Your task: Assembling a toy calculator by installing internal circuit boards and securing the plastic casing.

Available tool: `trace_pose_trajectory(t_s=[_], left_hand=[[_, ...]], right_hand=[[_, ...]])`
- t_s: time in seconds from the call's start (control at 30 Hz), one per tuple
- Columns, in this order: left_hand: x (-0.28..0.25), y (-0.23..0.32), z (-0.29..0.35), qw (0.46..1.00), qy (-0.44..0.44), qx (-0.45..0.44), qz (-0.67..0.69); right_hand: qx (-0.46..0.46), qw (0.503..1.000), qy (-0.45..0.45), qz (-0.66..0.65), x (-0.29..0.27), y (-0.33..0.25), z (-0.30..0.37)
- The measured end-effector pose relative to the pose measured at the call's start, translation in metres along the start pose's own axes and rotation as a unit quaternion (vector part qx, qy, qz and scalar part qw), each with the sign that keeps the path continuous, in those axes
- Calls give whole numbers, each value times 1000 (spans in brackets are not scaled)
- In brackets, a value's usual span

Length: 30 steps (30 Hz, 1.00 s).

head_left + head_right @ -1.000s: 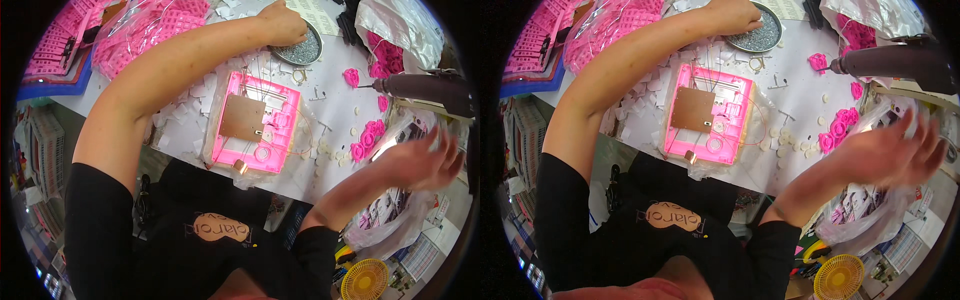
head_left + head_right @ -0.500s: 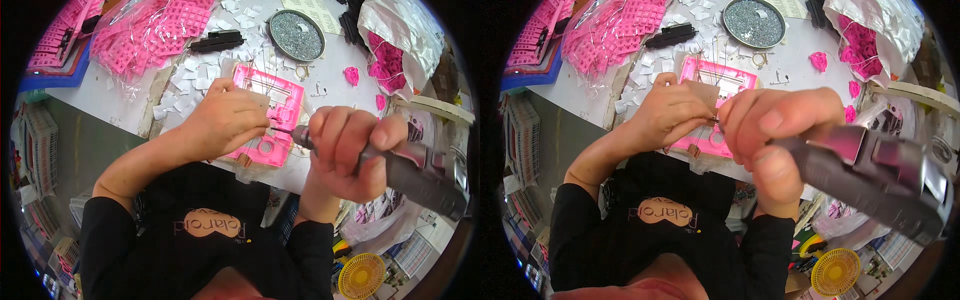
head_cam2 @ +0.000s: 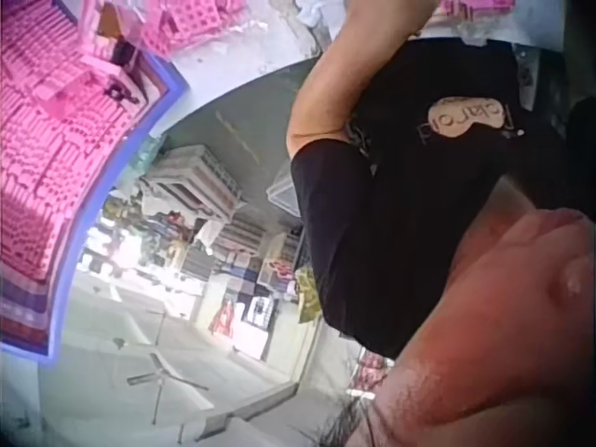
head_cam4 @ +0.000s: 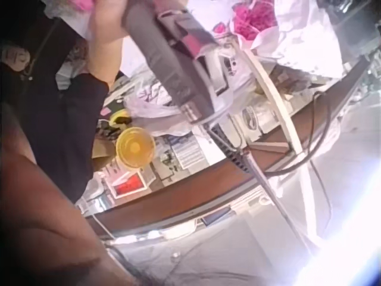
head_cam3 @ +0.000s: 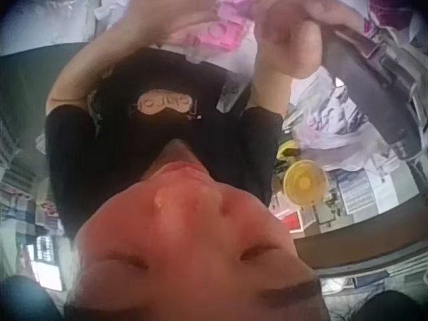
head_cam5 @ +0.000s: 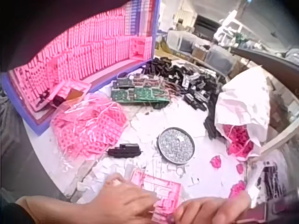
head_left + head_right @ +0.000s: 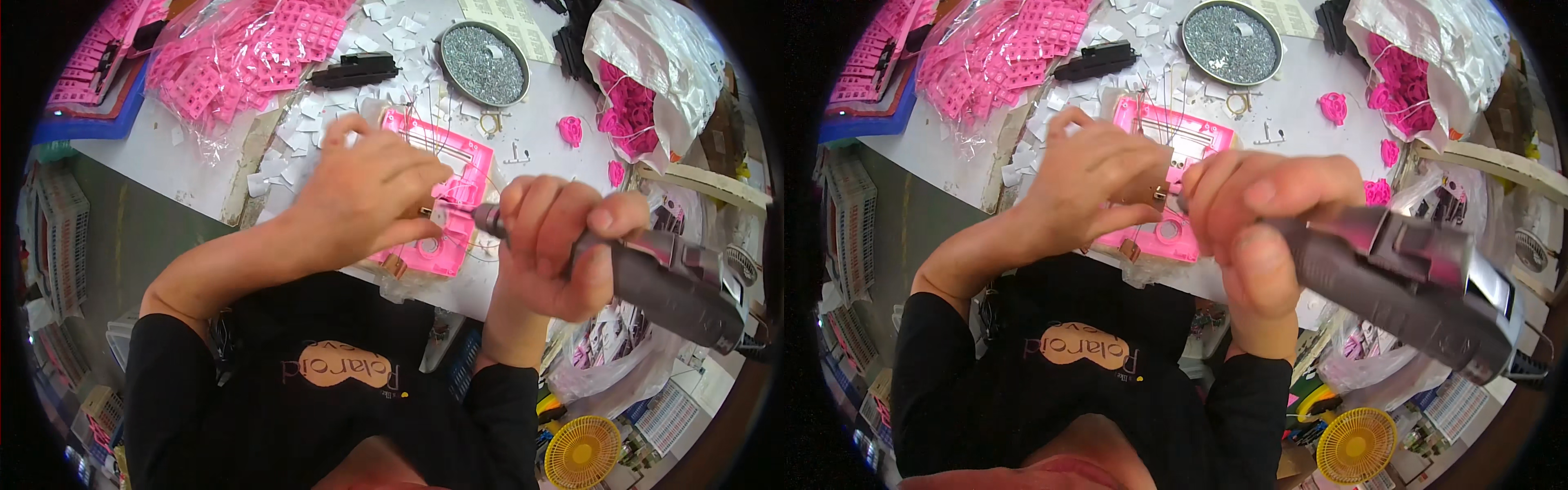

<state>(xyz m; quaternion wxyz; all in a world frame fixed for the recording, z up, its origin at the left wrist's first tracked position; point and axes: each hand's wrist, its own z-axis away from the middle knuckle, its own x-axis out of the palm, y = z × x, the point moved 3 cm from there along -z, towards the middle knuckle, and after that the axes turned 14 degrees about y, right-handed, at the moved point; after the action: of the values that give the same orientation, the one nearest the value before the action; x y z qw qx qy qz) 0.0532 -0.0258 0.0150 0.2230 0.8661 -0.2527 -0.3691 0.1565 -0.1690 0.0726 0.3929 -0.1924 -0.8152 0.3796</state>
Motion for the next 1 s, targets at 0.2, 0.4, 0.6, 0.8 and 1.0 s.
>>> trace_pose_trajectory(t_s=[0.2,0.4,0.6,0.8,1.0], left_hand=[[-6,-1,34,971,-198,71,-112],[-5,-3,38,977,-184,62,-88],[-3,-3,39,991,-103,50,-69],[-8,-14,-2,950,-298,87,-42],[99,-98,-131,963,-131,47,-233]], right_hand=[[1,996,15,88,-12,35,0],[43,995,44,80,-16,52,6],[-13,972,-38,232,-8,60,5],[27,988,-58,144,-19,52,-17],[-23,997,-60,44,-17,0,-43]])
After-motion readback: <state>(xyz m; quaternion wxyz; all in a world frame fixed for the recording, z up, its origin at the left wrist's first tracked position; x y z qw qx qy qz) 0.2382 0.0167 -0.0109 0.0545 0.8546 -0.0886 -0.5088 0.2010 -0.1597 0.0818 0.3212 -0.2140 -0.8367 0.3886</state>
